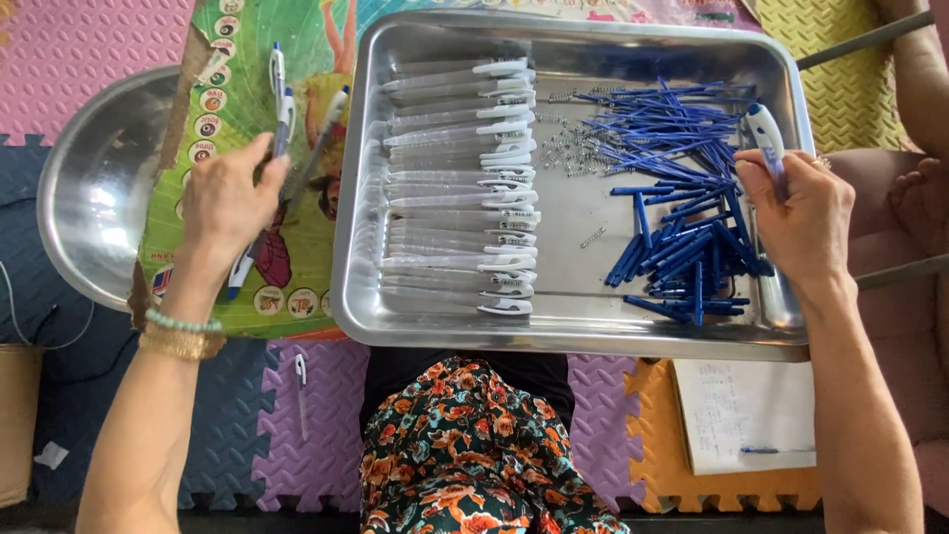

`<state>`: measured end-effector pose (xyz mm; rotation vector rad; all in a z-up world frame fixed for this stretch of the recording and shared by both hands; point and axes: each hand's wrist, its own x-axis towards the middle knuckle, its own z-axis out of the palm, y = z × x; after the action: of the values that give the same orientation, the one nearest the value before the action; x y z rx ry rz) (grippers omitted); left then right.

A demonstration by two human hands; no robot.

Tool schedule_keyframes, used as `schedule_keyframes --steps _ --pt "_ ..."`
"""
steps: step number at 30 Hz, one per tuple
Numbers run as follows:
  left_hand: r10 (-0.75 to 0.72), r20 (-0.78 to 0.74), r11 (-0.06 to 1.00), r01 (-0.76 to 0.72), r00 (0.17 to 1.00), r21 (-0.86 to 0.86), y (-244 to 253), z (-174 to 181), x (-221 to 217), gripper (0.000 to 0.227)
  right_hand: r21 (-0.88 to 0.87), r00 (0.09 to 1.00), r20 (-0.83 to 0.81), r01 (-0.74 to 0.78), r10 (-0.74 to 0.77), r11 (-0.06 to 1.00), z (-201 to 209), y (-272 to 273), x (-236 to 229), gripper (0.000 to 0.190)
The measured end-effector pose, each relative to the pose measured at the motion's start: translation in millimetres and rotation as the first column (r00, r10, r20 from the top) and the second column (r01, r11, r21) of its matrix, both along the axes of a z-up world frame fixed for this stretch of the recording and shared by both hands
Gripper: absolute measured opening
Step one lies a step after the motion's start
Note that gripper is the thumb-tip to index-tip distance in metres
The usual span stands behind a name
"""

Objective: Assembling pens by inserting blue ink cartridges into clear plastic pen bodies

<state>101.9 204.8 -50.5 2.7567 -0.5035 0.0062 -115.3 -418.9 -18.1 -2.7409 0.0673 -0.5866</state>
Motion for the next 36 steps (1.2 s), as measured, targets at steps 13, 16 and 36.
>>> schedule_keyframes --steps 13,16,36 --pt "0.134 -0.05 0.956 -0.116 0.99 0.268 -17 2 53 0.018 0.293 0.998 0.03 0.051 -0.063 0.955 22 31 -3 0.05" --pt "0.039 0.091 0.996 -0.046 0.995 0.071 -35 59 17 0.014 0.253 0.976 0.101 0.164 -0.195 0.953 24 39 -11 0.066" --pt "-0.82 -0.496 0.452 -0.208 0.284 -0.867 -203 97 -92 0.058 0.832 0.925 0.363 -0.376 0.112 0.407 68 220 6 0.011"
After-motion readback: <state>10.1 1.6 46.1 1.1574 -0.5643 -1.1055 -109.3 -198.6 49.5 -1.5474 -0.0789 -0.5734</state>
